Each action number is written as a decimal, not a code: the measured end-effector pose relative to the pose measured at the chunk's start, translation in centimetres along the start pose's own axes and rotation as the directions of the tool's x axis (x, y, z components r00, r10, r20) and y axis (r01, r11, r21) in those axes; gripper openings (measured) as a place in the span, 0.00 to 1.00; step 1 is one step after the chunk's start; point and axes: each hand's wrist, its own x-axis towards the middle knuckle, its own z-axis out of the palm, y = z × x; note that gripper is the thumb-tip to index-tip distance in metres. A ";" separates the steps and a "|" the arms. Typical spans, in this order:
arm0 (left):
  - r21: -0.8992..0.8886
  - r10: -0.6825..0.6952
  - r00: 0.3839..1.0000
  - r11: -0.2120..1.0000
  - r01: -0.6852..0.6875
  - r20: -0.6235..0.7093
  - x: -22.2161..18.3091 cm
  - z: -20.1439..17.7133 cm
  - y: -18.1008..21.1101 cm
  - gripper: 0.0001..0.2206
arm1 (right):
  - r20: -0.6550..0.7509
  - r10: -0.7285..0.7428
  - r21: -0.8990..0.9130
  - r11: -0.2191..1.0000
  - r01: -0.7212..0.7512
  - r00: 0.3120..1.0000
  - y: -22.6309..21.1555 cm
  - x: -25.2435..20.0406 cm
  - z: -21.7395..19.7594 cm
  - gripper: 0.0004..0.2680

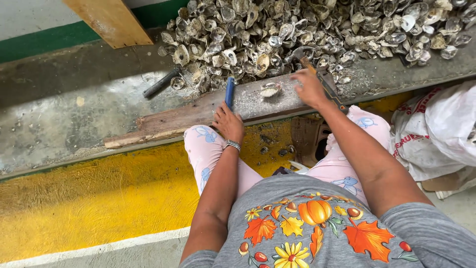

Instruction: The recorder uses a hammer and a blue-handled prying tool to open oyster shells on a wooden block.

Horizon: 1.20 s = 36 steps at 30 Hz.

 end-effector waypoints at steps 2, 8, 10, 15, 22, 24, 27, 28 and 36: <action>0.011 0.041 0.996 0.999 -0.040 -0.075 0.2 0.5 0.5 0.34 | -0.105 0.058 -0.162 0.984 -0.074 0.993 0.9 -0.8 -1.9 0.12; -0.080 0.276 0.959 0.959 -0.271 0.061 1.3 2.1 2.7 0.21 | -0.252 0.101 -0.383 0.903 -0.195 0.962 7.8 -0.8 0.3 0.22; -0.169 0.382 0.924 0.912 -0.374 0.018 3.1 1.3 4.3 0.24 | -0.158 0.260 -0.272 0.916 -0.295 0.953 8.1 0.2 0.6 0.12; -0.126 0.511 0.849 0.859 -0.497 0.136 6.8 3.9 6.4 0.26 | -0.091 0.231 0.121 0.968 -0.220 0.969 3.8 -1.9 0.3 0.06; -0.173 0.575 0.796 0.817 -0.550 0.190 6.1 2.9 6.7 0.14 | 0.138 0.106 0.459 0.874 -0.158 0.985 -1.3 -7.0 0.8 0.09; -0.217 0.587 0.802 0.802 -0.557 0.109 4.9 1.8 6.5 0.13 | 0.073 0.056 0.455 0.886 -0.084 0.996 -1.7 -8.0 1.4 0.10; -0.266 0.581 0.813 0.790 -0.552 0.042 3.9 0.1 5.6 0.11 | -0.026 -0.039 0.512 0.858 0.046 0.999 -3.6 -8.4 1.3 0.08; -0.278 0.579 0.813 0.793 -0.542 0.066 3.6 -0.4 5.3 0.10 | -0.064 -0.065 0.573 0.814 0.090 0.996 -4.3 -8.5 1.1 0.08; -0.170 0.621 0.773 0.782 -0.600 0.128 3.9 2.6 1.9 0.10 | -0.062 -0.037 0.363 0.930 0.057 0.997 -2.9 -7.5 5.6 0.11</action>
